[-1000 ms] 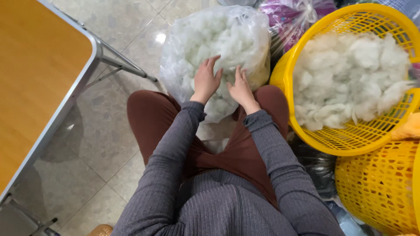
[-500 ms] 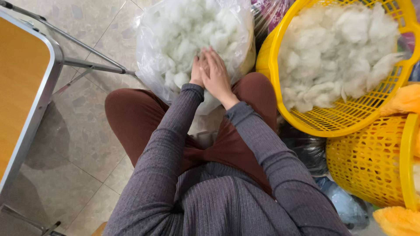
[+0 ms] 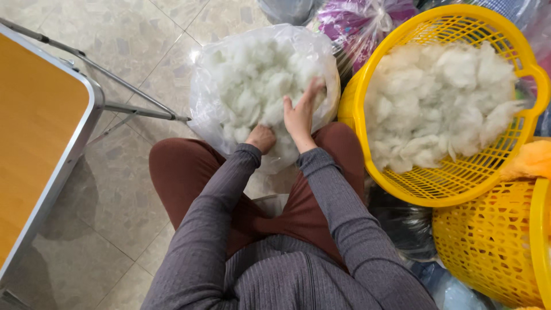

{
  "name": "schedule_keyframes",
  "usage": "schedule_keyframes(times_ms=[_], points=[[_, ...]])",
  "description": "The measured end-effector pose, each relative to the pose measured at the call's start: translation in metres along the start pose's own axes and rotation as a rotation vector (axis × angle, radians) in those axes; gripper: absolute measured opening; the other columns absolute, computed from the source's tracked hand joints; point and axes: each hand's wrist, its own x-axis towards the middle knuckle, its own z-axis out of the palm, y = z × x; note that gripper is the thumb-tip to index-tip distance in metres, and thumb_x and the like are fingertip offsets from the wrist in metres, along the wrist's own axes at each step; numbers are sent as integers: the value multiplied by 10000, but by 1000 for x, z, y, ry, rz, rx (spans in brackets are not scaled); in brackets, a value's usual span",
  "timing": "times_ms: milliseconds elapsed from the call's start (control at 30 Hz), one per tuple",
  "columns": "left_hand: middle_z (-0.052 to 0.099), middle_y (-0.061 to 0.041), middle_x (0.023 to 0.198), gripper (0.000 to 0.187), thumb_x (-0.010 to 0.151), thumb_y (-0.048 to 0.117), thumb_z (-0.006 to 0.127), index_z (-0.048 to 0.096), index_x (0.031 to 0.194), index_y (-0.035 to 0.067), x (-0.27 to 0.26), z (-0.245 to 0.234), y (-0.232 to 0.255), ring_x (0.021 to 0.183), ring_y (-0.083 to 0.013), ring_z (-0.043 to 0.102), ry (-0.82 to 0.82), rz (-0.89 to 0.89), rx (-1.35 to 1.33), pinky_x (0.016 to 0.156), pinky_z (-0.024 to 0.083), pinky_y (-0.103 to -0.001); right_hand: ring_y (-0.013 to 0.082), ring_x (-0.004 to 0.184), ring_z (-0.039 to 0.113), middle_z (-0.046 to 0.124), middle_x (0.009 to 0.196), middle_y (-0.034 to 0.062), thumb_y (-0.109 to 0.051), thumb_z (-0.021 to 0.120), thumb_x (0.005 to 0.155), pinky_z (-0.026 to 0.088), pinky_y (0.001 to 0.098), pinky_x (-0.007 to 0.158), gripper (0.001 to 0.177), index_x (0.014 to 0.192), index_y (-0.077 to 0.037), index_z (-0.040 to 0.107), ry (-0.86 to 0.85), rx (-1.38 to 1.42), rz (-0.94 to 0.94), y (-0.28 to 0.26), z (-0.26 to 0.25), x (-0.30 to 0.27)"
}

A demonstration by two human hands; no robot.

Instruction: The person sits on a low stool and repeatedly pulls white synthetic filling from a large plastic bag, placing it into a yellow basket. Later, the person handles a yellow plush toy, pressing and adjusting the filling inside it.

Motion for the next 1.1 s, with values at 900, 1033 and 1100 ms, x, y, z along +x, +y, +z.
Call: schedule_keyframes(times_ms=[900,1033,1100], points=[[212,-251,1697,611,935,114,743,492,1492,101,36,-283,166,1576,-422,295,1179,-227,-1302,1281,295,-503,456,1357,442,457,1457,277,-212,808,902,387,510,1132,696,1492,-42,480,163,-350,-62,93,-252,-6],[102,-279,1722,656,898,98,720,464,1503,107,56,-287,198,1546,-460,306,1182,-211,-1321,1262,317,-516,522,1472,243,232,1610,333,-315,897,794,266,559,1181,1076,1622,-121,237,18,-456,20,115,-239,33],[73,-281,1723,694,875,86,730,450,1509,115,58,-280,205,1539,-478,295,1175,-253,-1259,1262,312,-528,495,1542,205,169,1682,300,-328,900,754,280,589,1230,1184,1696,-171,201,-64,-499,-93,110,-236,50]])
